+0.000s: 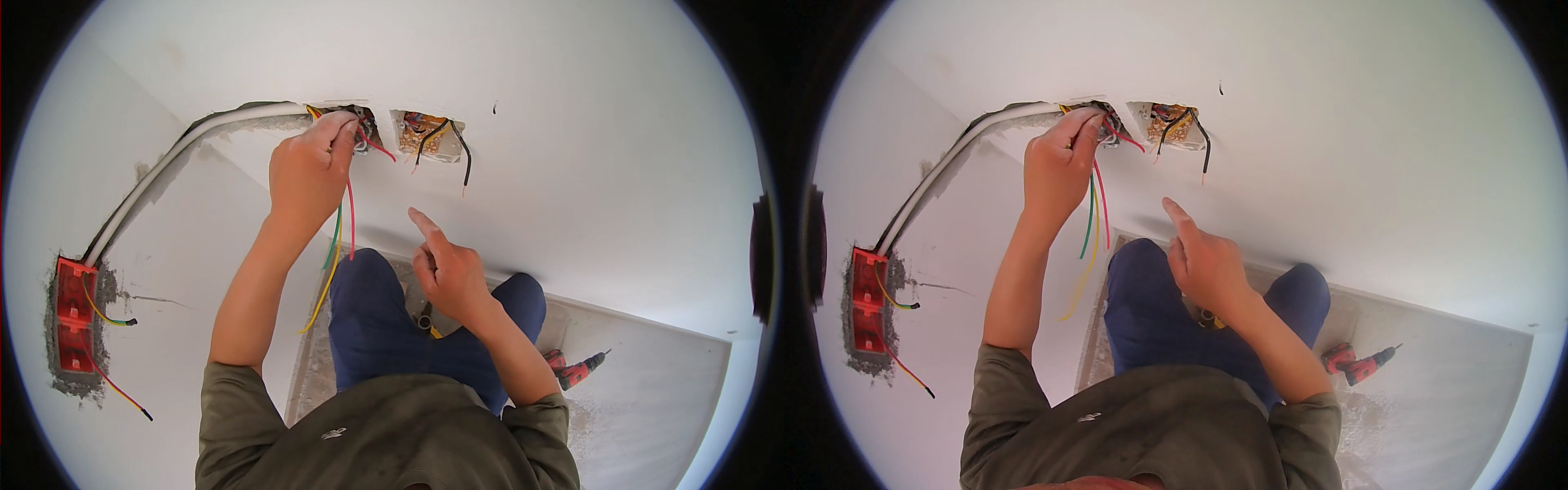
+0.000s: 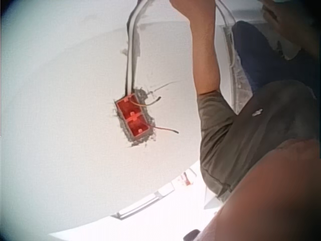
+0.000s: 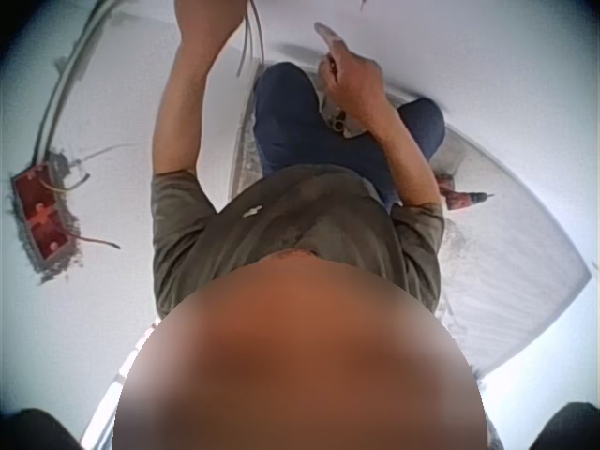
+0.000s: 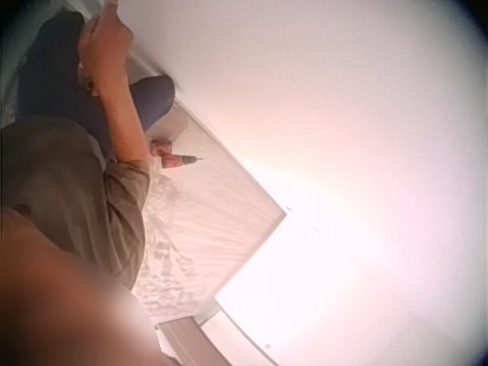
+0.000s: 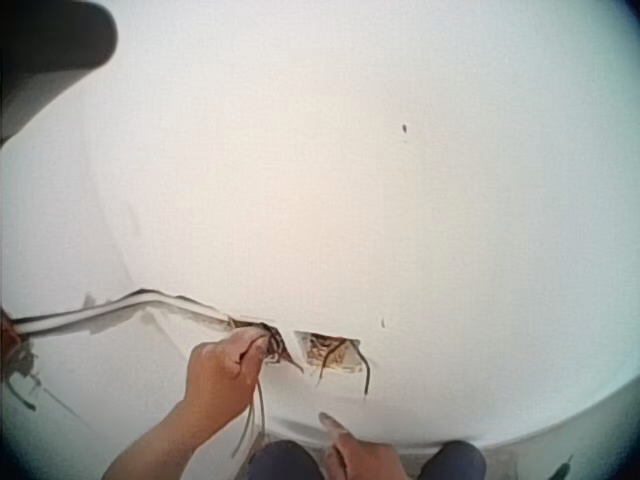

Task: Installing and organizing electrical wiring inside wall junction boxes.

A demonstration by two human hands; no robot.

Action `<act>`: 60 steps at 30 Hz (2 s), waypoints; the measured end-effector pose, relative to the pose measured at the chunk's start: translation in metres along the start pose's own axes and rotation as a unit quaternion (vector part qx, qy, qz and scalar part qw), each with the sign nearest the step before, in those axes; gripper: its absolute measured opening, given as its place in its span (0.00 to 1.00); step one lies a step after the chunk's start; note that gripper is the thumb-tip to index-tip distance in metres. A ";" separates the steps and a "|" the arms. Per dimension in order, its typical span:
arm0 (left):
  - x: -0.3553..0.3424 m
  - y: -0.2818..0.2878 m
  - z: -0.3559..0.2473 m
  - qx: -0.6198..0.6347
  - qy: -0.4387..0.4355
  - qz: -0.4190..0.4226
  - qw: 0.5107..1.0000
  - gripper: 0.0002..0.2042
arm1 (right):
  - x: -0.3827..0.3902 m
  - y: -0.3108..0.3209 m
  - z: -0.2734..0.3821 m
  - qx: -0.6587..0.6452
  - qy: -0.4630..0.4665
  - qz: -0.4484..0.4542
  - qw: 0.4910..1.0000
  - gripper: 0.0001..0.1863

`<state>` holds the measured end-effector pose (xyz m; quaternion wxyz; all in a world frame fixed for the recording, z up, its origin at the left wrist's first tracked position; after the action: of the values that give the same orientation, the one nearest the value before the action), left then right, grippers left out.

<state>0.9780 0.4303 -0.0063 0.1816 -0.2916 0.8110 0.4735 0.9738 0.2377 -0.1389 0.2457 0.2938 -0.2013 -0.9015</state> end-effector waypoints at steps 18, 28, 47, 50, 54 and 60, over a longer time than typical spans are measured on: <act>-0.017 -0.002 0.003 0.048 -0.008 0.128 0.991 0.12 | -0.065 0.076 0.123 0.280 0.194 -0.242 0.908 0.11; -0.016 -0.005 0.005 0.074 -0.019 0.152 0.985 0.13 | -0.116 0.042 0.068 0.477 -0.075 -0.098 0.870 0.09; 0.008 0.023 0.016 0.242 0.068 0.121 0.960 0.11 | -0.128 0.045 0.058 0.451 -0.135 -0.098 0.877 0.06; 0.018 0.050 0.026 0.282 0.047 0.000 0.958 0.10 | -0.127 0.047 0.060 0.449 -0.116 -0.105 0.880 0.07; 0.039 0.054 0.037 0.262 0.004 -0.006 0.965 0.06 | -0.123 0.051 0.063 0.440 -0.127 -0.046 0.888 0.11; 0.060 0.042 0.008 0.141 -0.181 0.019 0.973 0.07 | -0.122 0.048 0.062 0.455 -0.124 -0.037 0.881 0.13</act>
<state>0.9051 0.4350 -0.0164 0.3555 -0.1573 0.8286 0.4028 1.0368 0.2815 -0.0159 0.0246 0.2667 -0.6071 -0.7481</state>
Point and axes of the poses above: each hand's wrist, its own x-axis away from the middle knuckle, its own y-axis out of the back of the hand, z = x × y, the point moved 9 cm from there along -x, towards the middle knuckle, and after that the axes turned 4 degrees about -x, right-handed, at the moved point
